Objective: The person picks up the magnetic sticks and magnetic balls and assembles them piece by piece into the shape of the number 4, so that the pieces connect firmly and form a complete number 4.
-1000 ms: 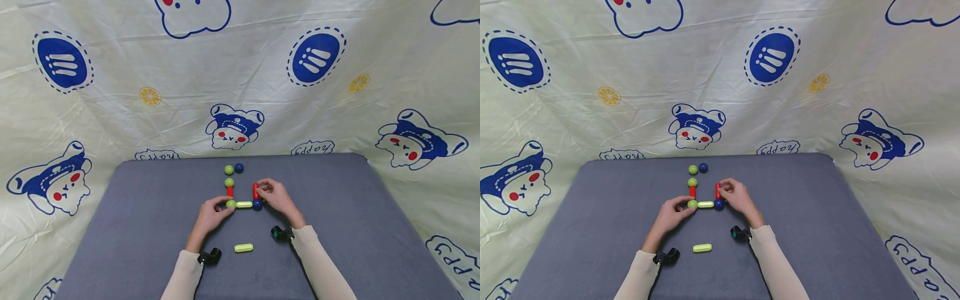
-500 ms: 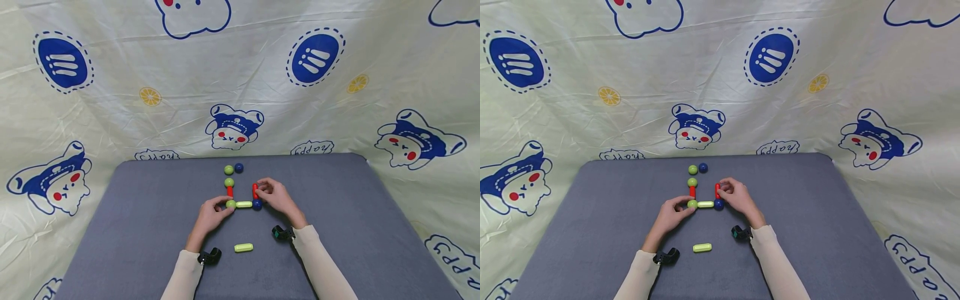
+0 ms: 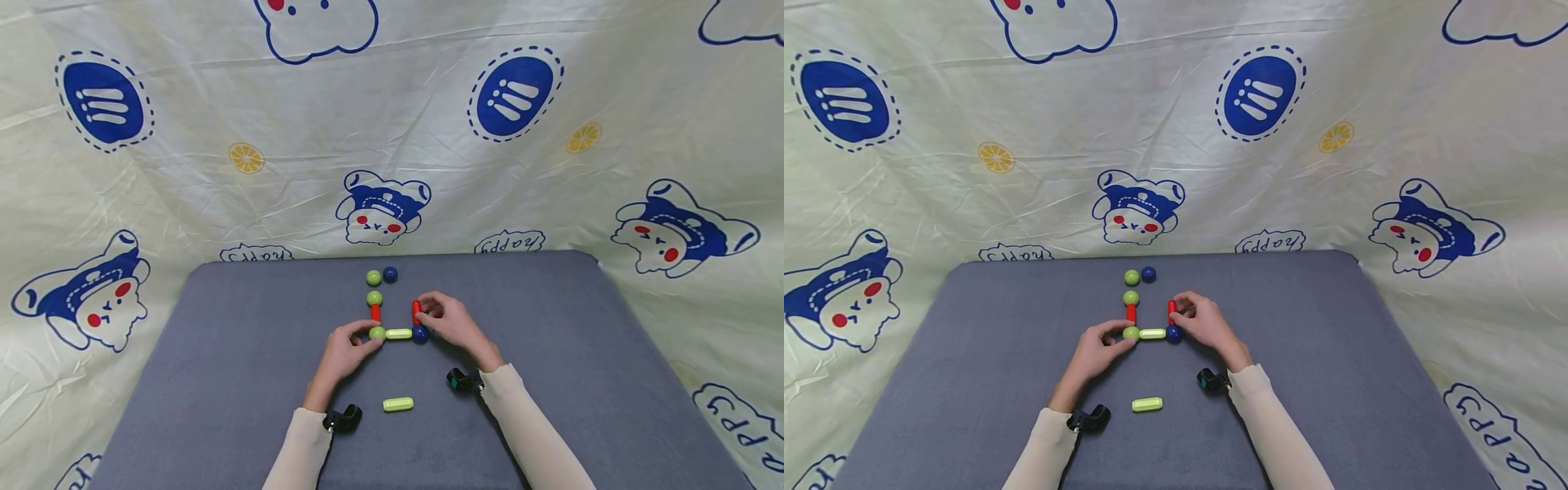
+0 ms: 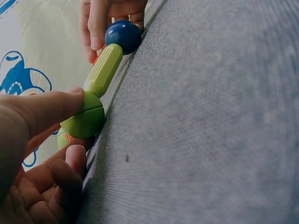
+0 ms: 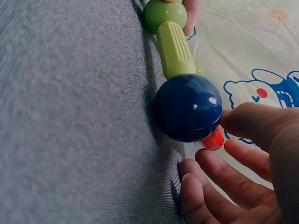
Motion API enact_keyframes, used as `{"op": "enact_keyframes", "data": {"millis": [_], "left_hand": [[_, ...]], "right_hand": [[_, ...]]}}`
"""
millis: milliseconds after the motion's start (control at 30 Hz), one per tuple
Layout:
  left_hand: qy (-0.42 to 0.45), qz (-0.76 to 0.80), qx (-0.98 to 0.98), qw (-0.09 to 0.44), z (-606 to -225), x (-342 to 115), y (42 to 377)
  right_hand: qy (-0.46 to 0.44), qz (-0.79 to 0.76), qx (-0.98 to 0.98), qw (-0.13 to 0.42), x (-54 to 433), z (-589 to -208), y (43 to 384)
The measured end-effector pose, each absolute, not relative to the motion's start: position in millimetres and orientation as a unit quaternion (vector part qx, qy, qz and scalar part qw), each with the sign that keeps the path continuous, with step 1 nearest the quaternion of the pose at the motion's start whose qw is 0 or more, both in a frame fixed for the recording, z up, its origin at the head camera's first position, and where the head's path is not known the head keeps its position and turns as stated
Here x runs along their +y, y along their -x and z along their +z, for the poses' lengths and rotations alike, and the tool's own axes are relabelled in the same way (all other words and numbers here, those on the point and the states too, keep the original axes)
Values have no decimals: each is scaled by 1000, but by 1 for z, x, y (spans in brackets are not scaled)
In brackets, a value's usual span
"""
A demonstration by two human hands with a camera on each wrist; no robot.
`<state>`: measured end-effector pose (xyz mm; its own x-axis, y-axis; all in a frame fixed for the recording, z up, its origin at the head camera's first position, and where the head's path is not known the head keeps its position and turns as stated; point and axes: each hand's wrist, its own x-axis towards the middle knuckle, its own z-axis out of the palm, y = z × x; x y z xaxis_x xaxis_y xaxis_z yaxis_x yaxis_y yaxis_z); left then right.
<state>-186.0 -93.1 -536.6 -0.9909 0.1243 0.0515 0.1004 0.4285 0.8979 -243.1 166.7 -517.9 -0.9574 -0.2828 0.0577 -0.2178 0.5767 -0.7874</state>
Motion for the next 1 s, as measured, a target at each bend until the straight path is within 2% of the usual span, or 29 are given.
{"op": "enact_keyframes", "data": {"millis": [533,1000], "left_hand": [[-69,529,846,8,-538,-93,187],[-71,526,847,-4,-540,-92,188]], "right_hand": [[157,-420,893,48,170,-517,249],[215,-315,916,124,161,-484,288]]}}
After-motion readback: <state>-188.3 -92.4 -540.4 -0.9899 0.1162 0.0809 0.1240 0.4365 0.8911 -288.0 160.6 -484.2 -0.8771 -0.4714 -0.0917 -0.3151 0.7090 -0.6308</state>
